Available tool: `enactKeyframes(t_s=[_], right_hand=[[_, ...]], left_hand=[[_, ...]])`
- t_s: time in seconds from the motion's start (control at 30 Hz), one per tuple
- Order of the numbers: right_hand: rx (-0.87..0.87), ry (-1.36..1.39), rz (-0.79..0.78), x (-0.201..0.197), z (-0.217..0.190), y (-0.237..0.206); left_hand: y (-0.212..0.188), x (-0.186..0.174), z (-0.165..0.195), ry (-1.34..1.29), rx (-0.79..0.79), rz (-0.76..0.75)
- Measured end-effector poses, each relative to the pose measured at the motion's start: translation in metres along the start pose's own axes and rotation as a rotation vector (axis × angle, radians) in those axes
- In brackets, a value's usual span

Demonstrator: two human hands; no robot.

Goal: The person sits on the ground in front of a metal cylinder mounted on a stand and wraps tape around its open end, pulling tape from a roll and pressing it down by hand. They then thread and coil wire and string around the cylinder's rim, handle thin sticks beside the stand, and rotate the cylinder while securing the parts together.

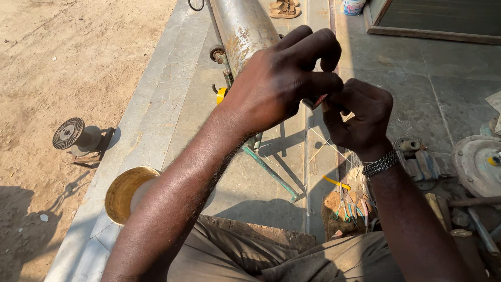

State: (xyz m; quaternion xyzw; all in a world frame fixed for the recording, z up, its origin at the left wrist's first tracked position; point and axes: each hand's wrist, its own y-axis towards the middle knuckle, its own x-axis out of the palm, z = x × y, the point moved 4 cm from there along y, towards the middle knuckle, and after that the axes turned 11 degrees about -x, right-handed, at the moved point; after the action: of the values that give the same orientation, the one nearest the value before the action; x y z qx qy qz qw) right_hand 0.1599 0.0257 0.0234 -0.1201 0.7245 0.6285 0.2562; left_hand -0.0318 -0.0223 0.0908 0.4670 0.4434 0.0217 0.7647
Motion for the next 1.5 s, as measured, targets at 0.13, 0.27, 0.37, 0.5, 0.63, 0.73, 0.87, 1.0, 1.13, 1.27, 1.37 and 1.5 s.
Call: enactKeyframes(t_s=[0.13, 0.27, 0.37, 0.5, 0.63, 0.73, 0.87, 1.0, 1.13, 1.27, 1.37, 1.5], right_hand=[[0.034, -0.052, 0.037, 0.004, 0.001, -0.002], [0.080, -0.033, 0.063, 0.005, 0.006, -0.007], [0.155, 0.045, 0.091, 0.006, 0.012, -0.011], [0.220, 0.111, 0.130, 0.008, 0.014, -0.012], [0.144, 0.020, 0.109, 0.006, 0.010, -0.006], [0.050, -0.058, 0.073, 0.001, 0.006, -0.001], [-0.012, -0.085, 0.019, -0.006, 0.005, 0.004], [-0.002, -0.076, -0.004, -0.009, 0.010, 0.008], [-0.033, -0.045, -0.014, -0.007, 0.011, 0.008], [-0.008, -0.021, -0.022, -0.006, 0.012, 0.004], [-0.045, 0.002, -0.058, -0.003, 0.007, 0.006], [-0.016, -0.026, -0.091, -0.008, -0.001, 0.015]], left_hand=[[0.023, 0.009, -0.009, 0.202, 0.008, -0.048], [0.033, 0.013, -0.010, 0.199, 0.056, -0.086], [0.027, 0.015, -0.009, 0.126, 0.027, -0.166], [0.021, 0.018, -0.010, 0.078, -0.078, -0.030], [0.020, 0.024, -0.005, 0.182, -0.017, 0.189], [0.020, 0.035, -0.005, 0.257, 0.013, -0.015], [0.010, 0.032, -0.010, 0.201, 0.042, -0.179], [-0.008, 0.041, -0.008, 0.298, 0.111, -0.232], [-0.020, 0.056, -0.011, 0.325, 0.041, -0.136], [-0.038, 0.050, -0.016, 0.320, 0.102, 0.091], [-0.048, 0.047, -0.018, 0.297, 0.044, 0.123], [-0.051, 0.048, -0.019, 0.221, -0.030, 0.086]])
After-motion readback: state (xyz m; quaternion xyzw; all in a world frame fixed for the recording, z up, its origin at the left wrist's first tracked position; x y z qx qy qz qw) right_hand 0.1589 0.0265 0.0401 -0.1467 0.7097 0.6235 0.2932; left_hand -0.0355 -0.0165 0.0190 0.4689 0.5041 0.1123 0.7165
